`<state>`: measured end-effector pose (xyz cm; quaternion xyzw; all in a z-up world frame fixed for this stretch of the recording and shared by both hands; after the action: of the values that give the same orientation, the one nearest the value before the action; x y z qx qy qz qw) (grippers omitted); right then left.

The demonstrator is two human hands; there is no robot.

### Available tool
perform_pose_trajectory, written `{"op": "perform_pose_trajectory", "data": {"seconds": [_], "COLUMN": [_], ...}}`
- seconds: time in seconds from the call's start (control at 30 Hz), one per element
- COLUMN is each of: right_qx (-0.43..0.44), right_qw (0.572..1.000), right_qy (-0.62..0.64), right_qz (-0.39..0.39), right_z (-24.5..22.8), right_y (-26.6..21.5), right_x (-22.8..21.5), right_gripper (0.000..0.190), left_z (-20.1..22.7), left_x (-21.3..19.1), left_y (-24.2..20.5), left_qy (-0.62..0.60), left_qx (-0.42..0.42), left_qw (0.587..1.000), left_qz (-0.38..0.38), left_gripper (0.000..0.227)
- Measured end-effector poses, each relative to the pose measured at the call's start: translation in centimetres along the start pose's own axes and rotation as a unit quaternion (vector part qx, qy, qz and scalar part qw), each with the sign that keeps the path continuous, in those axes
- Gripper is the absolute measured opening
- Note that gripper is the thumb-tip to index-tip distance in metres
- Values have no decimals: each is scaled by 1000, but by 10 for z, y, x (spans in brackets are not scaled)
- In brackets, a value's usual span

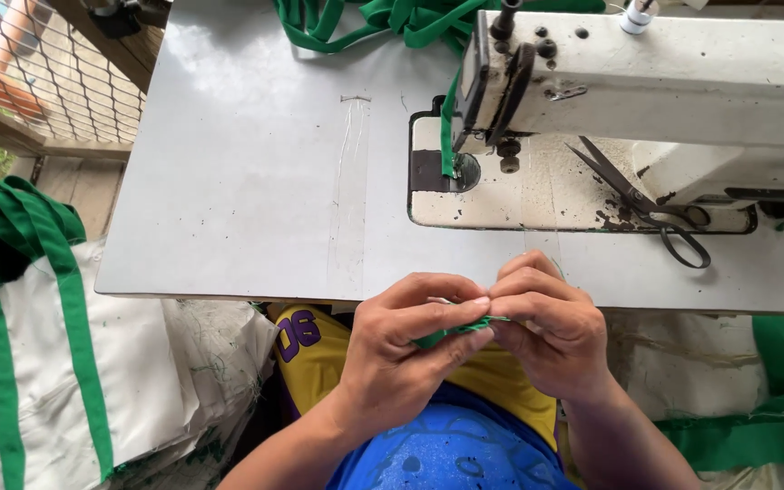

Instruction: Sewing and folding long green fabric straps using an industrial sewing machine

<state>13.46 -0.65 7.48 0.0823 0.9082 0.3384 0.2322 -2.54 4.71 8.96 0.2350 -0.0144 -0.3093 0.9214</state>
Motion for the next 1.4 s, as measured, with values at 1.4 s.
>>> {"op": "perform_pose_trajectory", "data": {"seconds": [1.4], "right_qx": [240], "right_qw": [806], "right_qy": [534], "right_qz": [-92], "right_z": [83], "right_y": [-42], "right_x": [57], "right_gripper": [16], "left_z": [-51], "left_x": [-4], "left_y": [17], "left_qy": [-454], "left_qx": [-88], "left_qw": [882], "left_qz": [91], "left_gripper": [14]}}
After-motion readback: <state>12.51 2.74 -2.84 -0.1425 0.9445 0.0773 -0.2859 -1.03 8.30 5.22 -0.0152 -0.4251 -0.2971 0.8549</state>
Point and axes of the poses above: each hand's wrist, its own y-axis towards the middle knuckle, its own x-axis out of the palm, z = x × y, the point moved 4 cm from there along y, towards the middle knuckle, and after that the axes turned 1 degree about -y, right-handed, at the moved point
